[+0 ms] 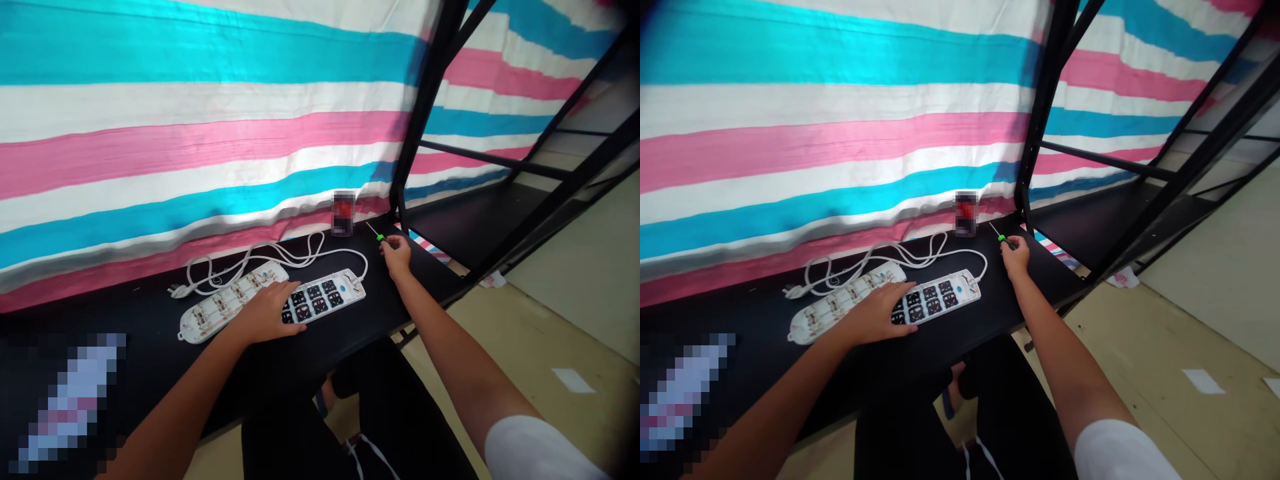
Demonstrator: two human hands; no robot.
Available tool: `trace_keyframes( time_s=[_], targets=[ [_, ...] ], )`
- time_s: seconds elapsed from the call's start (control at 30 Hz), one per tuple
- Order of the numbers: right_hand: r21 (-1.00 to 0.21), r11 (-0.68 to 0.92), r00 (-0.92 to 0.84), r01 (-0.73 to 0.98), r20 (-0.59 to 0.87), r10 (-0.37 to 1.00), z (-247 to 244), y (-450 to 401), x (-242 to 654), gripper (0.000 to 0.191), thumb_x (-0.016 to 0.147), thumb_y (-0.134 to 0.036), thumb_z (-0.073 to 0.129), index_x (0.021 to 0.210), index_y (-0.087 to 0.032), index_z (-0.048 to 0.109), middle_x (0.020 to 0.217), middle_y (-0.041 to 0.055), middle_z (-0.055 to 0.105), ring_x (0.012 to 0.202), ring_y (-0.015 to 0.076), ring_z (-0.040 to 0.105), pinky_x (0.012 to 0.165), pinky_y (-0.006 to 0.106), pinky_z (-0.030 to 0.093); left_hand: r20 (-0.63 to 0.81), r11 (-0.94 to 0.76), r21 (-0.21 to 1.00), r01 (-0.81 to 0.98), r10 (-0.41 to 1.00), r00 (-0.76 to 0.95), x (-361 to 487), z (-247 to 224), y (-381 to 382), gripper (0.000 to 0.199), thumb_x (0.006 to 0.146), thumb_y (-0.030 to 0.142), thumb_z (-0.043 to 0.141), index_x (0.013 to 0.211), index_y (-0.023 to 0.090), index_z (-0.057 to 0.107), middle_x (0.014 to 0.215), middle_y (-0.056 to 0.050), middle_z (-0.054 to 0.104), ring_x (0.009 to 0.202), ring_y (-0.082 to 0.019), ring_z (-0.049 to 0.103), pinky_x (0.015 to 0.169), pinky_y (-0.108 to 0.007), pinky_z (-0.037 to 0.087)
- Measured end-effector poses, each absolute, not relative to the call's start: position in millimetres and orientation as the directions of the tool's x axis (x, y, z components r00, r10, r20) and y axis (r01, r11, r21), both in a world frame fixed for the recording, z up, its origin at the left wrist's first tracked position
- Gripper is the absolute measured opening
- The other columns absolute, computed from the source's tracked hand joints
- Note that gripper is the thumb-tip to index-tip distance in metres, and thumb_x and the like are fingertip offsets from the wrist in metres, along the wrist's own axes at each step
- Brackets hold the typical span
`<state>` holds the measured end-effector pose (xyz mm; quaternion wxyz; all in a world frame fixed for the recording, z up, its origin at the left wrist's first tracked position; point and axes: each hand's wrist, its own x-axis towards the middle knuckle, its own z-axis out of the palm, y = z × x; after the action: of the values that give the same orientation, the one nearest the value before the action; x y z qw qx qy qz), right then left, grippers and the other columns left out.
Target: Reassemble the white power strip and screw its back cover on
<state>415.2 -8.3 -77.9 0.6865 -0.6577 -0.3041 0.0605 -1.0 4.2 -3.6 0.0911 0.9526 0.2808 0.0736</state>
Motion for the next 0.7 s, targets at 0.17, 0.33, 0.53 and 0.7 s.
trace_keyframes(
  time_s=[0.17,0.33,0.53,0.7],
  targets=[
    [-0.956,0.261,0.884,0.131,0.232,0.407,-69,-10,414,0.049,0.065,-0.040,0.079,0.100,-0.022,0.050,0.092,0.0004,0.066,0.068,0.0131,0.068,0.059,0.025,0.056,0.089,-0.826,0.232,0.514,0.544,0.834,0,-2,4,0.093,0.077,0.061,0.075,0.152,0.015,0.044,0.151,-0.017,0.053,0.137,-0.037,0.051,0.117,-0.050,0.038],
    [-0.947,0.321,0.925,-0.017,0.107,0.365,-63,-11,421,0.052,0.072,-0.054,0.077,0.094,-0.026,0.039,0.073,-0.0061,0.061,0.058,0.0115,0.065,0.052,0.022,0.053,0.099,-0.825,0.237,0.513,0.546,0.832,0,-5,5,0.093,0.077,0.061,0.075,0.152,0.015,0.044,0.149,-0.018,0.054,0.136,-0.037,0.052,0.117,-0.050,0.039],
    [-0.943,0.312,0.898,-0.119,0.032,0.438,-58,-14,420,0.042,0.082,-0.062,0.062,0.087,-0.024,0.044,0.060,-0.0076,0.053,0.047,0.0100,0.054,0.042,0.021,0.044,0.107,-0.833,0.241,0.498,0.533,0.840,1,-6,5,0.093,0.077,0.063,0.074,0.152,0.015,0.044,0.148,-0.017,0.055,0.136,-0.037,0.051,0.117,-0.049,0.038],
    [-0.946,0.288,0.855,-0.147,0.025,0.518,-54,-17,413,0.038,0.084,-0.061,0.056,0.088,-0.023,0.049,0.054,-0.0092,0.044,0.041,0.0095,0.046,0.036,0.020,0.035,0.109,-0.843,0.231,0.486,0.519,0.848,0,-6,6,0.093,0.079,0.064,0.073,0.152,0.014,0.044,0.147,-0.017,0.055,0.136,-0.036,0.051,0.116,-0.047,0.038]
  ],
)
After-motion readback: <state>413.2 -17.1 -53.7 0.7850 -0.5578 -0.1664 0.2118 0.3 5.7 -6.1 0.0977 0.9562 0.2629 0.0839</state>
